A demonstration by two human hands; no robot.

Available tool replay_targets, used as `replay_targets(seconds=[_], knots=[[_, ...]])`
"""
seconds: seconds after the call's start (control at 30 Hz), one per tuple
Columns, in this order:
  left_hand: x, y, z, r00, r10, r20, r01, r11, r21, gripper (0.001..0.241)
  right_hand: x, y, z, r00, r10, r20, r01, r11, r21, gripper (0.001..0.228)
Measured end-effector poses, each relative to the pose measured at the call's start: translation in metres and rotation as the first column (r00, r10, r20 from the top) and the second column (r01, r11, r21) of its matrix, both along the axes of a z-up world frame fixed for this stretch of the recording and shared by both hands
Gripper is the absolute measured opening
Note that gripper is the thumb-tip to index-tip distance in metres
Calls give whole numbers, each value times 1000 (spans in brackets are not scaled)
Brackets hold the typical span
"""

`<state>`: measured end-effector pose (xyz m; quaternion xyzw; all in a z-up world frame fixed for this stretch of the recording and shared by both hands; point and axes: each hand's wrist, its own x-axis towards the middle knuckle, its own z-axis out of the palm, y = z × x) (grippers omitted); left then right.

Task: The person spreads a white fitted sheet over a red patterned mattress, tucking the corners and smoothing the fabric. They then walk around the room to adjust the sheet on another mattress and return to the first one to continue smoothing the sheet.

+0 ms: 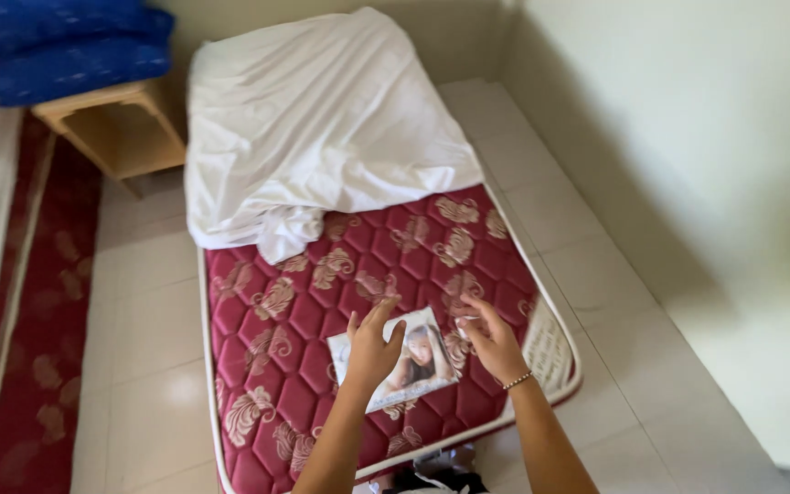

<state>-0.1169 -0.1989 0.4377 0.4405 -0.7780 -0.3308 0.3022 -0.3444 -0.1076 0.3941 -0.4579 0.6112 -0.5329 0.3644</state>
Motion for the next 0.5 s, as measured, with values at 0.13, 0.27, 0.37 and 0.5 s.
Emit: replay_targets(seconds=[0.13,0.27,0.37,0.5], knots=[[-64,16,-6,984,-175,-32,172,982,-75,52,-43,52,-6,983,-181,-17,182,983,19,46],[-147,51,-5,943,-332,-24,331,943,-27,50,-95,118,19,934,-352,-59,354,934,49,47],[-213,88,-11,866,-496,-54,486,863,-141,48,-142,180,-3,885,-458,-78,461,887,21,48],[-298,147,-4,770,-598,-222,577,801,-159,41,-209,265,4,814,-574,-87,580,812,63,50]])
